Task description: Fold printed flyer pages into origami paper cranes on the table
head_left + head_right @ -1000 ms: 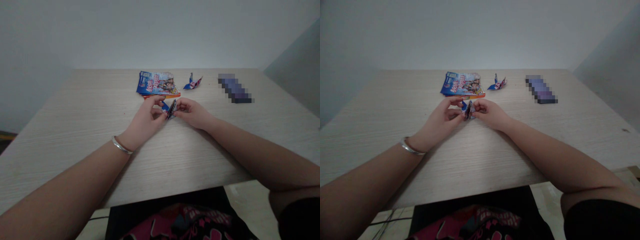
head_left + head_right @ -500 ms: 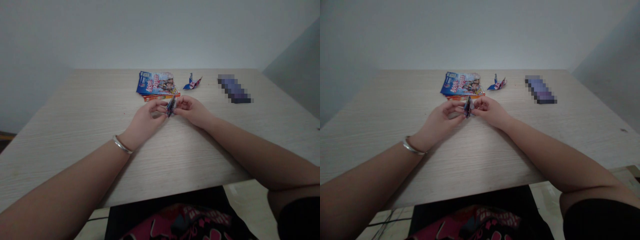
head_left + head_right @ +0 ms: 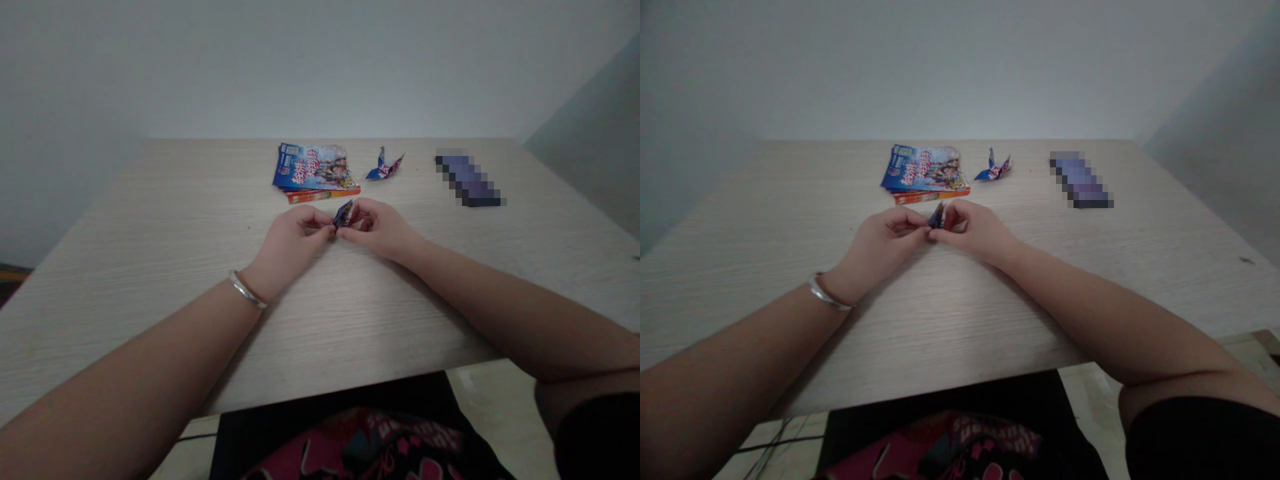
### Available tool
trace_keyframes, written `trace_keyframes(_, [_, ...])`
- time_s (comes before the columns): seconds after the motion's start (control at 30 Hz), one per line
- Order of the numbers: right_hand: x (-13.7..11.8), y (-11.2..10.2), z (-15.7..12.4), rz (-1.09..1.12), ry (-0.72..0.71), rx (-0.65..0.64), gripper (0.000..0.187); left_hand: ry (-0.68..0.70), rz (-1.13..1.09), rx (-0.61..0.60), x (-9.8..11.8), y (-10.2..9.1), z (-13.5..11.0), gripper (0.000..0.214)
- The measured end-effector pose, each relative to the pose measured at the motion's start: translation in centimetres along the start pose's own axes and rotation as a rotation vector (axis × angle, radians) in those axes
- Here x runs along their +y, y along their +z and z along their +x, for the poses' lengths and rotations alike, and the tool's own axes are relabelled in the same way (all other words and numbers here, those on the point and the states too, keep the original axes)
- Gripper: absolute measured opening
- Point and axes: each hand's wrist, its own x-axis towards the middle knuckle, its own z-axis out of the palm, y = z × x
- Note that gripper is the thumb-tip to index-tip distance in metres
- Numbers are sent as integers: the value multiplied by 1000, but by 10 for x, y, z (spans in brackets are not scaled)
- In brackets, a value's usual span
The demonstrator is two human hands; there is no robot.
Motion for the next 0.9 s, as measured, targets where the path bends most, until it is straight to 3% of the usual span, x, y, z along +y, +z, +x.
trace_keyframes(0.17, [1, -1, -1, -81, -89, 60, 17, 79, 50, 45, -3, -1, 2, 6])
trace_keyframes(0.27, [4, -1, 0, -110, -149, 68, 12, 64, 30, 9, -3, 0, 2, 7])
trace_keyframes(0.63, [0, 0, -2, -109, -94, 37, 8, 85, 144, 0, 2, 0, -1, 8])
trace_keyframes(0.8, [-2, 0, -3, -126, -107, 54, 11, 99, 43, 44, 0, 3, -1, 31])
trace_keyframes(0.9, [0, 0, -2, -99, -94, 81, 15, 128, 41, -4, -2, 4, -1, 26])
